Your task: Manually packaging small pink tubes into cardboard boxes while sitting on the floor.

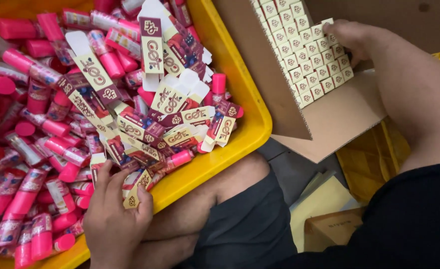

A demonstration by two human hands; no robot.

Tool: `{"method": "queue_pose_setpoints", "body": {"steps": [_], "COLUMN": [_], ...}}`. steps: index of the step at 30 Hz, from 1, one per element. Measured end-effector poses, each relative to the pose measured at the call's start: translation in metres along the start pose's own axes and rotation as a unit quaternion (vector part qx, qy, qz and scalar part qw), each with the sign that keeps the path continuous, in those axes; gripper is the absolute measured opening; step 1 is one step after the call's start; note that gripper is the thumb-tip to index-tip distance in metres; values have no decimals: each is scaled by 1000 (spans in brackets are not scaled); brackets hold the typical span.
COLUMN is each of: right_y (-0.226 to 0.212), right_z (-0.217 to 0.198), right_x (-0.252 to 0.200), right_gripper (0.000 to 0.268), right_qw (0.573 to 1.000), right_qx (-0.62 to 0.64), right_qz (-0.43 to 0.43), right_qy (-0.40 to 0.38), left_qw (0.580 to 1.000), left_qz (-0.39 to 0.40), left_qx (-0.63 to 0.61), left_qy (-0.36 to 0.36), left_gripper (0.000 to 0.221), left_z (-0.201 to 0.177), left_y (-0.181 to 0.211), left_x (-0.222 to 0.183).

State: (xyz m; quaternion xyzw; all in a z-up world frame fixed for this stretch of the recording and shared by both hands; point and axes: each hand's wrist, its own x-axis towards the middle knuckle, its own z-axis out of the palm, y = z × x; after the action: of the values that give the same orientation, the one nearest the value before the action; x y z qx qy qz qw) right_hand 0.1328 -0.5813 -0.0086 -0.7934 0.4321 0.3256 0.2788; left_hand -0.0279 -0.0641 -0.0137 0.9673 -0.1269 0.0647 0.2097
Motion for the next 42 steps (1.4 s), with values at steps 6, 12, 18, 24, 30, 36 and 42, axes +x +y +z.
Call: {"method": "queue_pose_setpoints", "body": {"steps": [6, 12, 18, 24, 30, 36, 42], "right_y": [13, 2, 24, 23, -1, -41, -128], "right_z": [-5, -4, -11, -14, -15, 65, 235], "right_x": [29, 30, 97, 138, 65, -129, -232], "right_gripper": [42, 66, 46, 52, 80, 31, 52], "right_qw": [1000, 998, 978, 831, 836, 812, 864], "right_qx": [12, -1, -123, -465, -404, -139, -189], "right_qz": [8, -47, -155, -264, -318, -421, -460], "right_qy": [0, 41, 70, 150, 193, 379, 76], "left_qw": [1000, 1000, 1000, 1000, 998, 980, 951], "left_qz": [-12, -11, -18, -16, -42, -72, -232], "left_qx": [-1, -4, -4, -19, -49, -175, -204], "left_qy": [-17, -16, -16, -4, 7, 66, 12], "left_gripper": [39, 41, 41, 38, 38, 29, 27], "left_z": [0, -2, -1, 0, 10, 26, -5], "left_y": [-1, 0, 0, 2, -6, -37, -93], "left_x": [2, 2, 3, 6, 2, 0, 9]}}
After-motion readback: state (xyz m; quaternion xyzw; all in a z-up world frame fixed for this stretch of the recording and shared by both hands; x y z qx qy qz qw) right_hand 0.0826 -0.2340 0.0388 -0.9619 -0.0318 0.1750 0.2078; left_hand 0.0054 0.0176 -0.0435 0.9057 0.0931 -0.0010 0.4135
